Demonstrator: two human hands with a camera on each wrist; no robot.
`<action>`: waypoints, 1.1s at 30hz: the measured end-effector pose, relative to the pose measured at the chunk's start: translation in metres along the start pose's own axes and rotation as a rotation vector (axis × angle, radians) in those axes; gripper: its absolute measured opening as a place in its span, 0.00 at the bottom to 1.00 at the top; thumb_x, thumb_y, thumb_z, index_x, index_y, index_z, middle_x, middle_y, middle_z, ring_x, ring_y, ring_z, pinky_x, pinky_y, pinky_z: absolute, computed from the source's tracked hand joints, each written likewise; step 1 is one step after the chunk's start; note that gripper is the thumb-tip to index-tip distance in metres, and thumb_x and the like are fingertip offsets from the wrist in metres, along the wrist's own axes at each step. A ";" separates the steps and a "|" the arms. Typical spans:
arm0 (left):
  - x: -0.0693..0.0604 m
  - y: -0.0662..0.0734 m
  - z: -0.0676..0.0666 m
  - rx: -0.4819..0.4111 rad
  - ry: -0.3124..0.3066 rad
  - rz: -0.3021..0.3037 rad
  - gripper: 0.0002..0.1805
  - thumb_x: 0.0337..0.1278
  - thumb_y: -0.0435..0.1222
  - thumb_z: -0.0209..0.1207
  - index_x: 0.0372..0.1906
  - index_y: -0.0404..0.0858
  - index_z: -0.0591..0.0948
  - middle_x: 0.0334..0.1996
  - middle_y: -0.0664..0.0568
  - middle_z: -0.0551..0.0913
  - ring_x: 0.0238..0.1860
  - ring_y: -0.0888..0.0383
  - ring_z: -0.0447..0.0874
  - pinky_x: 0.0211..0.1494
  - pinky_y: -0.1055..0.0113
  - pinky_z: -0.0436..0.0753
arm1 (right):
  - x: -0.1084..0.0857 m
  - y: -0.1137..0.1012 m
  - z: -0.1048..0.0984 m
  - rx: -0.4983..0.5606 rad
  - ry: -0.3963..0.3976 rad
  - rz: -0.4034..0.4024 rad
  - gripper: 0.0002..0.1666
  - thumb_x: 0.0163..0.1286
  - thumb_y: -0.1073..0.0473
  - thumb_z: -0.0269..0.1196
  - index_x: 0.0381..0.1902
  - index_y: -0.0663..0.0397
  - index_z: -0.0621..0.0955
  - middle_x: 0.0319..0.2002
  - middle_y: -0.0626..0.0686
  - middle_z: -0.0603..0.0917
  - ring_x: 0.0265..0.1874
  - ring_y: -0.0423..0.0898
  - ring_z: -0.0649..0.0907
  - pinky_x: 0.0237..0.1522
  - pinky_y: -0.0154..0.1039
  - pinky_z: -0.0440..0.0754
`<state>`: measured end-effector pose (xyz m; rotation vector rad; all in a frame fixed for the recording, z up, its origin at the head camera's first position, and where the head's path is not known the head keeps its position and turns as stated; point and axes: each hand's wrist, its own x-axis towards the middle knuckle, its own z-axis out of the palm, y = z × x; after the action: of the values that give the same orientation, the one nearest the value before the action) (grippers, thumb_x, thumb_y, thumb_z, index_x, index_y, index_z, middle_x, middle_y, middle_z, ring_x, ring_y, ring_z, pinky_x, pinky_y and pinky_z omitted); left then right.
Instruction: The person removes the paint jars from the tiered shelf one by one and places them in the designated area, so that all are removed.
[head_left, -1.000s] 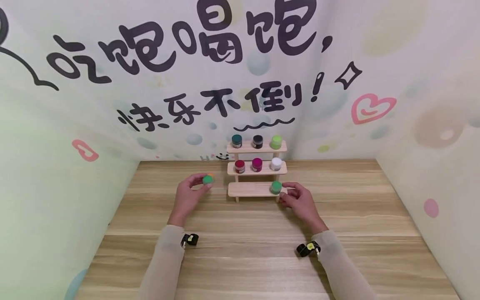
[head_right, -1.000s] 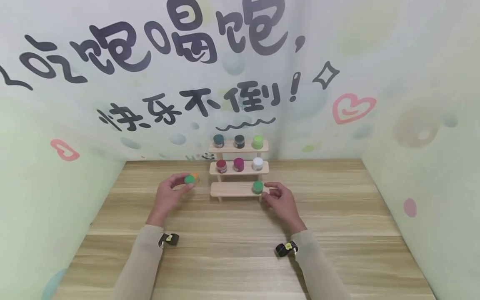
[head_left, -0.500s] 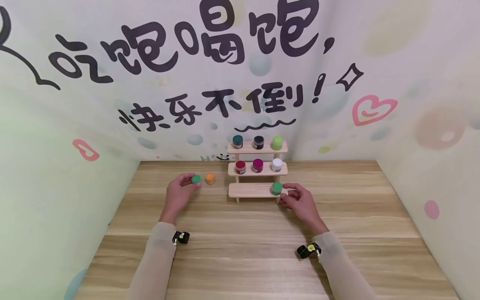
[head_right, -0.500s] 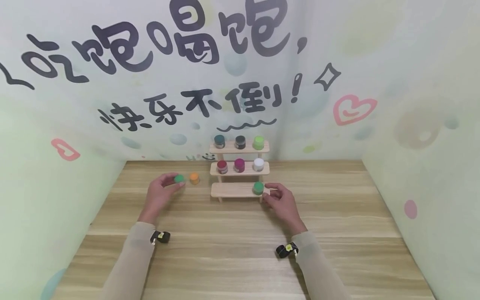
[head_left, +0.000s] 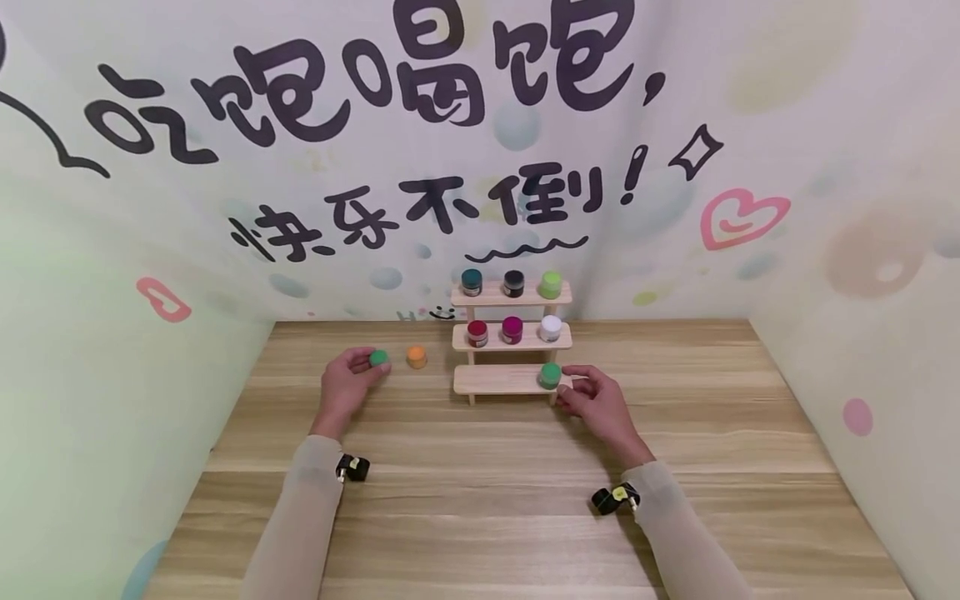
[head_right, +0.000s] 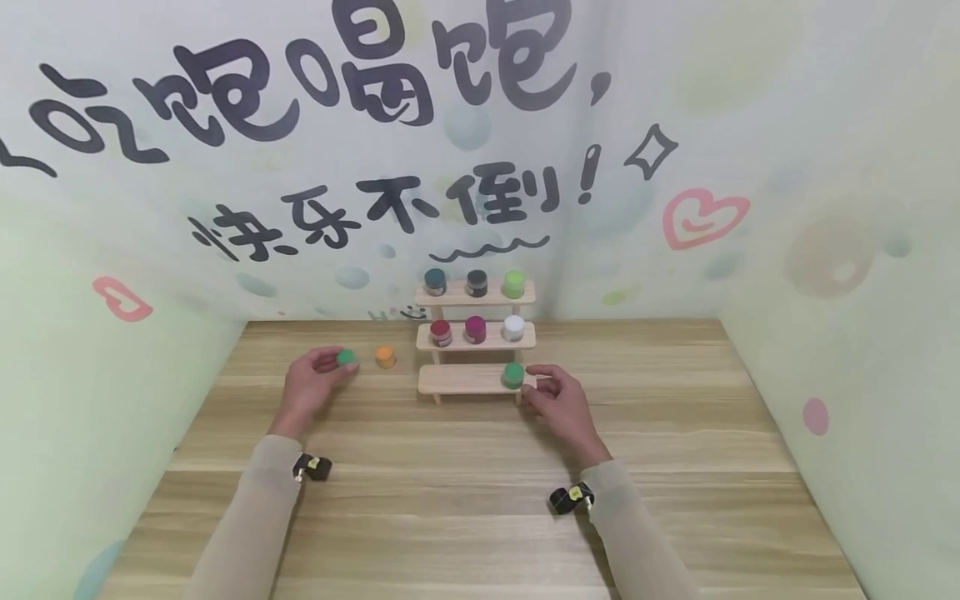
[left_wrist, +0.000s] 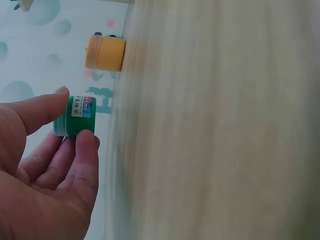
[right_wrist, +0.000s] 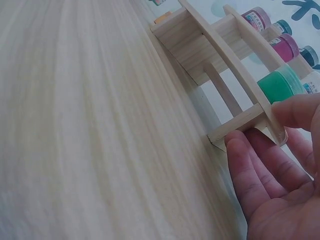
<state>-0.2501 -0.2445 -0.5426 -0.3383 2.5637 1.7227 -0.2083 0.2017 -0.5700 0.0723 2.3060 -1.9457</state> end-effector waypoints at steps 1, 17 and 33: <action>0.002 -0.001 0.000 0.008 0.001 -0.002 0.32 0.66 0.43 0.72 0.70 0.38 0.76 0.68 0.41 0.81 0.69 0.44 0.79 0.74 0.51 0.78 | 0.000 0.000 0.000 0.000 0.001 0.001 0.24 0.76 0.58 0.68 0.66 0.55 0.78 0.44 0.61 0.90 0.40 0.47 0.92 0.43 0.39 0.92; 0.014 -0.009 -0.001 0.029 0.018 -0.009 0.29 0.67 0.39 0.71 0.69 0.37 0.78 0.67 0.37 0.81 0.69 0.42 0.80 0.74 0.50 0.77 | -0.003 -0.002 0.003 -0.009 -0.009 0.009 0.24 0.77 0.57 0.67 0.67 0.56 0.78 0.49 0.67 0.89 0.44 0.55 0.92 0.45 0.42 0.92; 0.013 -0.005 -0.003 -0.011 -0.007 -0.049 0.34 0.65 0.42 0.73 0.72 0.37 0.75 0.70 0.39 0.79 0.71 0.43 0.78 0.76 0.50 0.76 | -0.002 -0.003 0.002 0.008 0.000 -0.001 0.24 0.77 0.60 0.67 0.66 0.58 0.78 0.46 0.65 0.89 0.41 0.51 0.92 0.44 0.41 0.92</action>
<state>-0.2617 -0.2513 -0.5481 -0.3909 2.5199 1.7191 -0.2066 0.1997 -0.5669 0.0709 2.2984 -1.9560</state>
